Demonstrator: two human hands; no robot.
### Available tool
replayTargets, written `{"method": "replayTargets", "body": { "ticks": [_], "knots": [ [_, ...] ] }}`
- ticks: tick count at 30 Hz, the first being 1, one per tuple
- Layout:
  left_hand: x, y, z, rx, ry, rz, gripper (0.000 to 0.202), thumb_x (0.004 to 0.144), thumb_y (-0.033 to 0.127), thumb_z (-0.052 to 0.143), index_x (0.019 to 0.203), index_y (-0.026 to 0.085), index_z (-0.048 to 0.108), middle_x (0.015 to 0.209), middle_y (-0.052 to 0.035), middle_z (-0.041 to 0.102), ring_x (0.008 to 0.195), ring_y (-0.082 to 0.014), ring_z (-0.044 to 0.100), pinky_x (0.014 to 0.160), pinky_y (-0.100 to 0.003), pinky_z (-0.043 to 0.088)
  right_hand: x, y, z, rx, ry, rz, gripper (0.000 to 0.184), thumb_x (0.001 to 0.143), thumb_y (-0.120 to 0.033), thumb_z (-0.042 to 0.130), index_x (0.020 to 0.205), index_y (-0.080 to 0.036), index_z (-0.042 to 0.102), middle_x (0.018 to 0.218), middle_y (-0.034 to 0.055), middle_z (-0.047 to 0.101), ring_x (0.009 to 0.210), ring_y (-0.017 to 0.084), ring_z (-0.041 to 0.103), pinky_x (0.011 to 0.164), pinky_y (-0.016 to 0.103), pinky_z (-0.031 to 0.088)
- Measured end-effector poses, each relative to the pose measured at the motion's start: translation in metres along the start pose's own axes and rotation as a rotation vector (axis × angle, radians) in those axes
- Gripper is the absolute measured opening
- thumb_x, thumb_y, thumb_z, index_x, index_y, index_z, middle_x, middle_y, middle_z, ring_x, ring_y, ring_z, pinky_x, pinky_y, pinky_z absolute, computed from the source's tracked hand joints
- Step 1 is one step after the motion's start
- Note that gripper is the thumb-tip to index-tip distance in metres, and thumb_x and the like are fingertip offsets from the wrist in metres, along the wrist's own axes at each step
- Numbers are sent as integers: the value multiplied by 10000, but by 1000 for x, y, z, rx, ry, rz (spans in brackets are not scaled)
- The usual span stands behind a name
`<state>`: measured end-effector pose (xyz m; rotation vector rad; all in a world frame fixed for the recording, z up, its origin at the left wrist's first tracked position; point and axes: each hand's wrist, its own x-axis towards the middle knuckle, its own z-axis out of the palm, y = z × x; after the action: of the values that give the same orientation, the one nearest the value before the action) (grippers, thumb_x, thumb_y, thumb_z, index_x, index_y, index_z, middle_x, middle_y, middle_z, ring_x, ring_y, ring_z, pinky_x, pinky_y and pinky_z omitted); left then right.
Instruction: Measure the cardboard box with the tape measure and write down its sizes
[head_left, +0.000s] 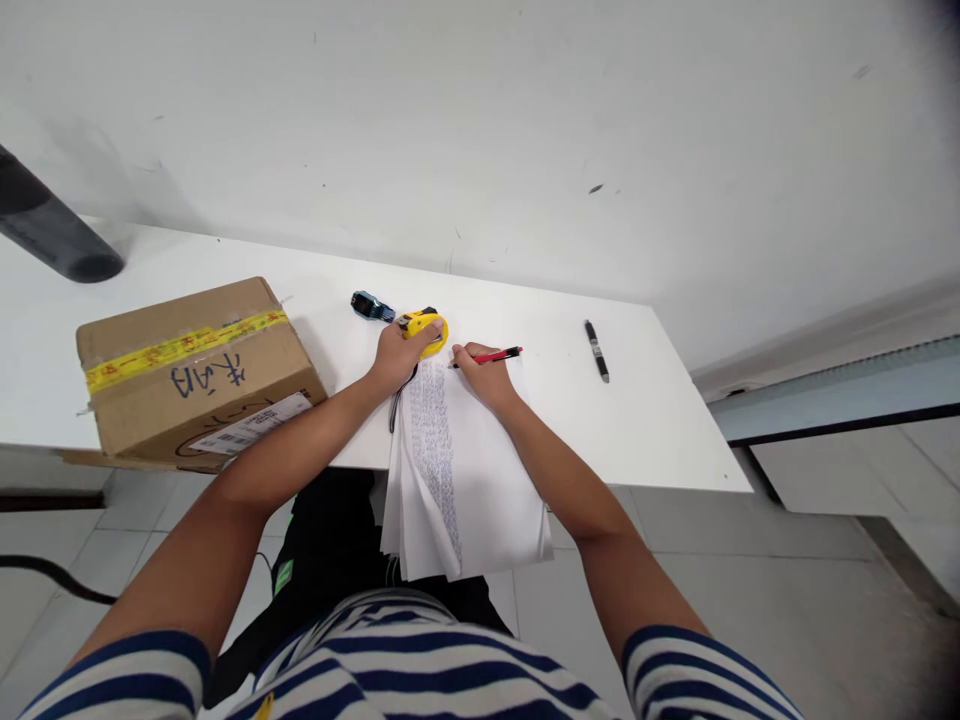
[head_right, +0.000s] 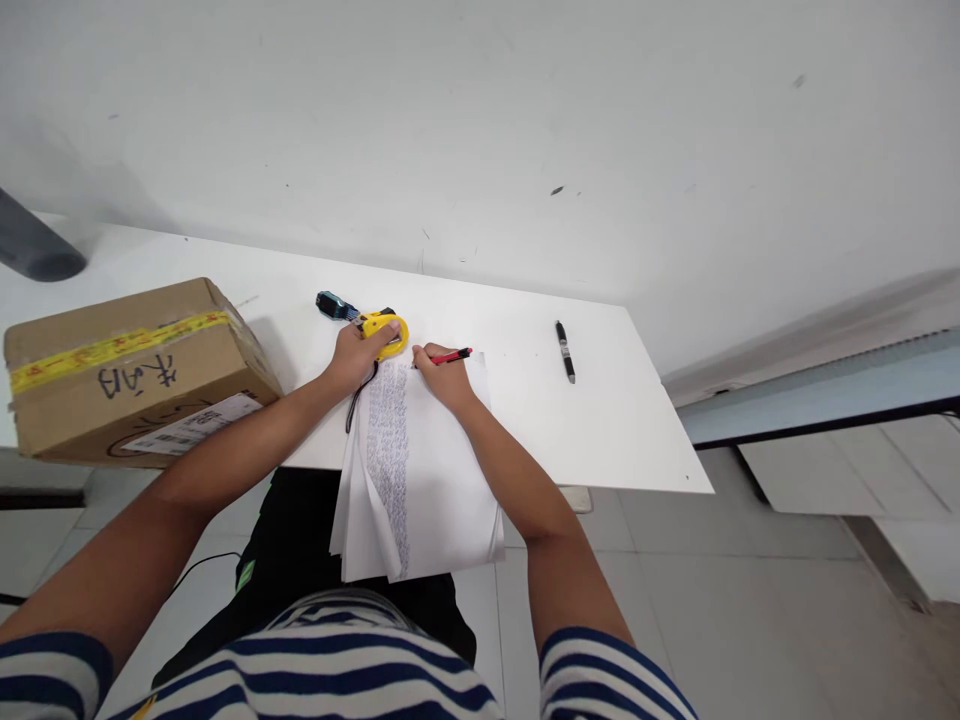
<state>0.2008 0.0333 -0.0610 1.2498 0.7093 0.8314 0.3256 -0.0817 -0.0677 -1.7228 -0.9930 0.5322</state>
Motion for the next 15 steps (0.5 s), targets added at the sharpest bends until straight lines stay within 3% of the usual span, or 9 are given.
{"method": "replayTargets", "body": {
  "ticks": [12, 15],
  "knots": [
    [-2, 0, 0, -3, -31, 12, 493, 679, 545, 838, 961, 154, 734, 974, -76, 748, 891, -190, 699, 829, -316, 552, 2, 0, 0, -10, 61, 1, 366, 849, -499, 556, 594, -236, 565, 619, 1, 600, 660, 176, 549, 680, 334, 431],
    [-2, 1, 0, 11, -23, 6, 492, 677, 543, 841, 960, 155, 736, 968, -76, 748, 894, -194, 698, 832, -320, 553, 1, 0, 0, -4, 20, -9, 371, 844, -493, 568, 576, -237, 550, 612, 1, 592, 652, 175, 546, 673, 333, 430]
  ]
}}
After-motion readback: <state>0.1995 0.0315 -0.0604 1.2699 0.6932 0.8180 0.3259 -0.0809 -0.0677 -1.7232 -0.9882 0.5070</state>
